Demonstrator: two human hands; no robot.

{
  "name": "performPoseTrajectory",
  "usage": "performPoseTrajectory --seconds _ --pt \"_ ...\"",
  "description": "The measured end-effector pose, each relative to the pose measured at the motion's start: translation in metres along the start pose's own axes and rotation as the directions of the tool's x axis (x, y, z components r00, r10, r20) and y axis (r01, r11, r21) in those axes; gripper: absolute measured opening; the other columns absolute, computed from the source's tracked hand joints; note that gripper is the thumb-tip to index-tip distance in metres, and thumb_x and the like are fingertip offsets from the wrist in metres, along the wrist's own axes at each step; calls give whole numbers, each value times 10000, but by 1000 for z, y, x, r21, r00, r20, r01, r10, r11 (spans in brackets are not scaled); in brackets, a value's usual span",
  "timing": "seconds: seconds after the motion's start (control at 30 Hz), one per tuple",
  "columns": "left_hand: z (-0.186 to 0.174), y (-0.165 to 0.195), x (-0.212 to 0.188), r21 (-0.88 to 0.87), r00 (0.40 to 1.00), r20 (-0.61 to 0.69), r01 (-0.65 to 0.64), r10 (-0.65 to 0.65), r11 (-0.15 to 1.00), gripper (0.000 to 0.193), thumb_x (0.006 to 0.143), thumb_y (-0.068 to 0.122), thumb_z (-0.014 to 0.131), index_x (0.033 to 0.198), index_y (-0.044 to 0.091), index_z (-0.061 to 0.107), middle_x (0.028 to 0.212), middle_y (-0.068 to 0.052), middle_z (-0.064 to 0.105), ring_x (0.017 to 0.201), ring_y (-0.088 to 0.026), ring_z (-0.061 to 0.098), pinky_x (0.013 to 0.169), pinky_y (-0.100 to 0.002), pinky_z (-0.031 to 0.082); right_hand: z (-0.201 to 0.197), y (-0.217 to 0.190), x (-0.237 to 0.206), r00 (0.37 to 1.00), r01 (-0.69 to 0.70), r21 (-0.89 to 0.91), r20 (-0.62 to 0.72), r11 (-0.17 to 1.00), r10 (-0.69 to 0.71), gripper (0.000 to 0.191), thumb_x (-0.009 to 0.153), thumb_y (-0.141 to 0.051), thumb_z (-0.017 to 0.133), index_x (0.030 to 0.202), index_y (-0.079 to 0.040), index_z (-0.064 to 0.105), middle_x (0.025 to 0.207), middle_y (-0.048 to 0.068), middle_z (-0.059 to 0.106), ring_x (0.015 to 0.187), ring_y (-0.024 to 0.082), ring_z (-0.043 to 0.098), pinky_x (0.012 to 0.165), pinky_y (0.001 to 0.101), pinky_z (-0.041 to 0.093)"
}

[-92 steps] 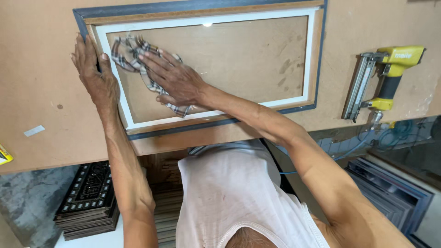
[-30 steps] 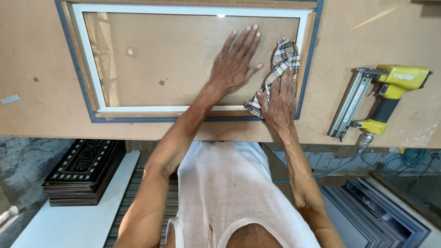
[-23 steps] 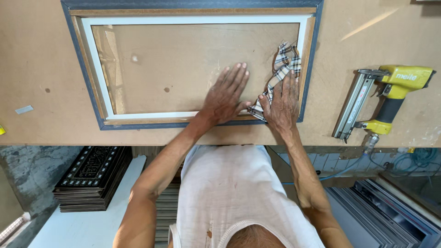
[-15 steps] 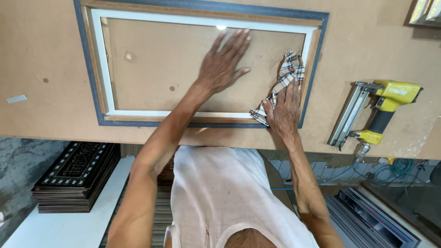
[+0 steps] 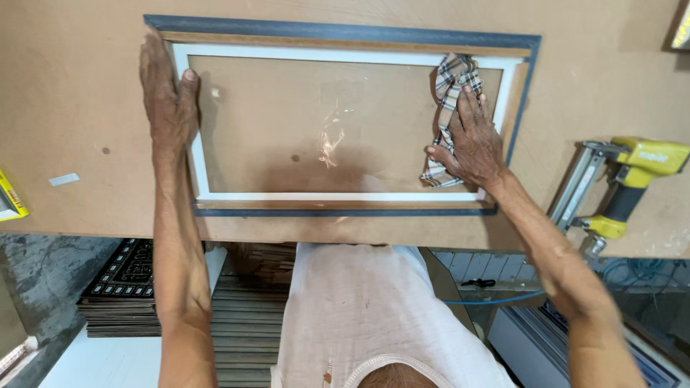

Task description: The person assembles picture frames by placing a backing board, using a pneumatic nail gun to secure the frame edges, and wiping the glass with a cloth. The process is repeated for multiple frames.

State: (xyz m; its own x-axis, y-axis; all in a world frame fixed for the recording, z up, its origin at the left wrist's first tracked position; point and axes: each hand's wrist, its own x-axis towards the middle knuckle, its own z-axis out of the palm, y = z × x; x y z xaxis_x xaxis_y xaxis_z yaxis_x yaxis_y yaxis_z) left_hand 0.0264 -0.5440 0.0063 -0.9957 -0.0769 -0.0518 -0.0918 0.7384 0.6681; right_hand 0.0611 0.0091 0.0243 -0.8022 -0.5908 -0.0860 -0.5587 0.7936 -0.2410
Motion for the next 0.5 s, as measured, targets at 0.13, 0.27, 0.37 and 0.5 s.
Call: performPoseTrajectory --seconds 0.13,0.27,0.37,0.5 --pt "7 -3 -4 -69 1000 -8 27 -28 997 861 1077 666 301 1662 40 208 1749 -146 227 1639 -356 148 1360 -457 128 0 -20 84 951 307 -85 75 948 -301 1026 939 -751 457 1291 207 563 1487 369 391 1501 464 299 1280 594 186" --pt "5 -3 -2 -115 999 -21 -29 26 993 894 1068 708 176 1664 42 211 1750 -148 241 1642 -344 149 1368 -450 121 24 -101 168 894 446 -104 110 889 -435 1017 1007 -766 372 1304 192 540 1537 373 396 1513 452 298 1277 561 174" --pt "12 -12 -3 -127 998 -27 -56 53 990 855 1069 684 182 1661 69 242 1745 -138 251 1639 -341 160 1362 -429 138 37 -163 228 876 482 -18 26 876 -482 1063 1042 -768 334 1442 209 462 1571 376 340 1530 451 251 1279 567 154" --pt "23 -27 -3 -135 999 -37 -20 16 991 812 1068 671 139 1662 131 263 1741 -82 301 1653 -331 188 1379 -416 155 57 -246 264 910 413 117 -28 903 -413 1109 1032 -775 388 1492 235 380 1609 371 256 1531 452 185 1266 568 135"
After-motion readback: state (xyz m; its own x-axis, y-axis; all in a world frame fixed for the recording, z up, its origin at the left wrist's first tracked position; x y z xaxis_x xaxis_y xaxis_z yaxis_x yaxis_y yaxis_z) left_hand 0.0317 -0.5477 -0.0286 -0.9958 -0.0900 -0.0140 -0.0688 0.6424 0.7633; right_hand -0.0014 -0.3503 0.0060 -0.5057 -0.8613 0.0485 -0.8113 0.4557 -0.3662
